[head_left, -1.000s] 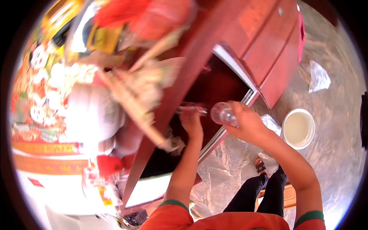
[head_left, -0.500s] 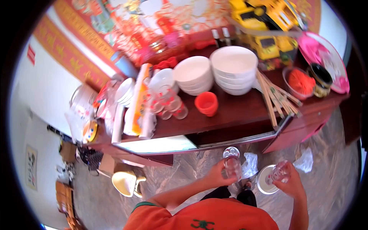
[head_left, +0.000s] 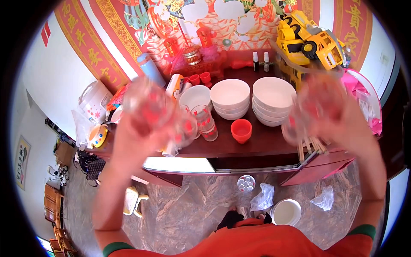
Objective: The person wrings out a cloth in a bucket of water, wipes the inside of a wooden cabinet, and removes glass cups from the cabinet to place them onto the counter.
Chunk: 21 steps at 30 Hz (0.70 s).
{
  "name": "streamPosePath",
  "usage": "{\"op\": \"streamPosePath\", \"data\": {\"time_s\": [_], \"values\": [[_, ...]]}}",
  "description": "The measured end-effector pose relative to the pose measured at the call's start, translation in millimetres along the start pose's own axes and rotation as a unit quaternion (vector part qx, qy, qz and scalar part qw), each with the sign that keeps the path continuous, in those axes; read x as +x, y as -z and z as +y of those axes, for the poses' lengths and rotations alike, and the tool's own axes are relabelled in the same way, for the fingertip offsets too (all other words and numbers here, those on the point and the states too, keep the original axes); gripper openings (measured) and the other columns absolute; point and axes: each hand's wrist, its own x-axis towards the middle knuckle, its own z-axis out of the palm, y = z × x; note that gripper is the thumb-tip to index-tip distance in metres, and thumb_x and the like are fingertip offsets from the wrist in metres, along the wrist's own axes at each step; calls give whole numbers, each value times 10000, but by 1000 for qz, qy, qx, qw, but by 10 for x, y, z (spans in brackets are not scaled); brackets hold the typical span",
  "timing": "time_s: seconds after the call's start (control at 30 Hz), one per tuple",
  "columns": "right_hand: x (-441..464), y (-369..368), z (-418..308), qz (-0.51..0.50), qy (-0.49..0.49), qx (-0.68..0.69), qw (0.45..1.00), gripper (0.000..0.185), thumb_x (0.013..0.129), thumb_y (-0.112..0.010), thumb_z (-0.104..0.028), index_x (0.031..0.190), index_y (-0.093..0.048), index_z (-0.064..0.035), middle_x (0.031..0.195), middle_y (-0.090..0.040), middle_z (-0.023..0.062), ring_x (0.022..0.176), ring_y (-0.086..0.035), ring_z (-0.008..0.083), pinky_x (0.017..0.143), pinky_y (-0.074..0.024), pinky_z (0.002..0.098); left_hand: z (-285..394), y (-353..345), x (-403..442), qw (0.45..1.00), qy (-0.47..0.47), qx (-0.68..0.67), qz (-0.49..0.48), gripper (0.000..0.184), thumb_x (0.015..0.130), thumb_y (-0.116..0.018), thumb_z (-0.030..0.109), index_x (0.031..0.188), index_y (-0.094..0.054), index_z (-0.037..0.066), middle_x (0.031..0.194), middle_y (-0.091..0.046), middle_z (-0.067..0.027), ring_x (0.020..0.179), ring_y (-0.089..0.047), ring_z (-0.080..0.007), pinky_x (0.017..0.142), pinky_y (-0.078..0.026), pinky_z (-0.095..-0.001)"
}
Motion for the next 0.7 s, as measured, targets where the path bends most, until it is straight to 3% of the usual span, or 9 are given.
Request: {"op": "streamPosePath", "data": {"time_s": [0.03,0.1,0.17,0.27,0.37,0.4,0.57,0.63,0.7], "values": [[275,46,-31,11,17,-118,993,583,659,-733,-252,1120,-461,-23,955,-550,59,903,-546,119,729,-467,253,42,12,225,999,14,-42,-12,482,702,-697,216,1072,-469,10,961,-577,-94,898,-575,-181,750,-492,-312],[765,-26,-91,54,26,-65,996,588,664,-711,-289,1139,-474,-35,929,-562,63,869,-558,129,692,-473,249,28,84,655,998,29,15,-60,516,702,-697,210,1112,-461,4,965,-577,-82,901,-569,-170,774,-470,-292],[1316,-17,60,2,-19,-56,998,684,708,-691,-237,1254,-350,-4,1154,-486,113,985,-529,155,748,-494,276,-323,128,1090,996,39,78,-12,521,704,-694,200,1120,-458,-10,967,-576,-82,889,-569,-167,775,-459,-276],[1888,-112,572,36,1,-49,998,612,669,-708,-286,1164,-460,-23,956,-568,80,853,-569,158,676,-490,275,-935,57,1669,997,42,29,-62,653,664,-726,216,1168,-399,-42,1037,-553,-127,932,-557,-190,801,-451,-290],[2230,-240,899,44,-69,-64,995,587,687,-702,-253,1159,-455,-8,973,-570,92,856,-570,171,660,-505,299,-1426,-113,2107,991,84,-9,-105,716,643,-741,224,1188,-371,-54,1060,-545,-145,967,-545,-200,837,-437,-302],[2301,-269,1003,20,-87,-59,994,587,688,-702,-243,1160,-448,-4,983,-568,98,864,-569,175,654,-507,303,-1500,-185,2170,991,83,-9,-105,717,638,-735,238,1186,-361,-35,1019,-551,-142,879,-576,-184,682,-486,-296],[2454,-378,1497,-15,-192,-46,980,591,692,-703,-204,1166,-412,-6,1010,-563,116,900,-561,191,648,-511,308,-2168,-420,2616,976,95,25,-192,739,603,-735,304,1163,-353,10,925,-545,-122,648,-571,-140,357,-358,-267],[2484,-389,1649,-47,-211,-42,975,597,689,-705,-189,1169,-400,-8,1057,-540,119,937,-547,199,670,-509,312,-2076,-500,2577,968,131,47,-211,736,602,-735,300,1161,-357,6,922,-543,-115,677,-570,-140,364,-362,-273],[2496,-394,1732,-78,-221,-47,971,606,690,-702,-172,1185,-392,-7,1100,-516,121,956,-539,201,690,-507,313,-2011,-558,2551,961,139,40,-234,728,589,-753,261,1156,-379,0,997,-541,-126,828,-565,-170,563,-458,-304]]}}
